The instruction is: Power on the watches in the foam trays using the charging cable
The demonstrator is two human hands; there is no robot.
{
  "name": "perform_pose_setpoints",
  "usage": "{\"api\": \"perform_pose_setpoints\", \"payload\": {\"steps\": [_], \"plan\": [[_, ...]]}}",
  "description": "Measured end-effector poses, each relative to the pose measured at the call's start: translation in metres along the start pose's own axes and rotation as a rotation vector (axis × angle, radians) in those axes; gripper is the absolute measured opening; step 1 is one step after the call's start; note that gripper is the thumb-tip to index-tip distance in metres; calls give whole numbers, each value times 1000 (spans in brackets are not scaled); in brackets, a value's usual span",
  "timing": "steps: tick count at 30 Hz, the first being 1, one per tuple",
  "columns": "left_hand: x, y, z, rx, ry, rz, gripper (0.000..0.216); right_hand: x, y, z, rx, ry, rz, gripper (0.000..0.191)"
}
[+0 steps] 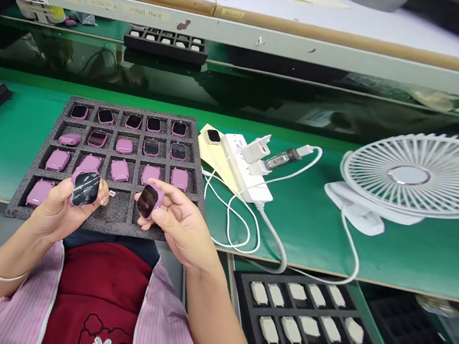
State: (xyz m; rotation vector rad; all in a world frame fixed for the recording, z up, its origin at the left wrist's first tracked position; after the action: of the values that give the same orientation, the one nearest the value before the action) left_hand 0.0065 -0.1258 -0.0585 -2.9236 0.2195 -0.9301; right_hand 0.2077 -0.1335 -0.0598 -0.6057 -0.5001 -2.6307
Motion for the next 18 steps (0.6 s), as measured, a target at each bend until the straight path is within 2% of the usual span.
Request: {"api": "perform_pose_setpoints", "payload": {"steps": [6, 18], "plan": [[0, -1, 0, 1, -1, 1, 49, 1, 0, -1, -37, 66, 12, 41], [-2, 0, 1, 20, -3, 15, 46, -3, -1, -6, -45, 78, -14, 45]]}}
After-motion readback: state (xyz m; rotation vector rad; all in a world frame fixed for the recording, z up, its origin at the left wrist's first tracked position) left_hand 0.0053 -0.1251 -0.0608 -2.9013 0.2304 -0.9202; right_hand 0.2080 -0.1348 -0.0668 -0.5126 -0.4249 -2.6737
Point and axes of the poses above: each hand's wrist, its own y-axis away from the middle knuckle, its own x-axis out of the palm, z = x × y, the point moved 4 cm from there along -y, towards the middle knuckle, and after that the axes turned 15 degrees about x, right-handed, at the moved point
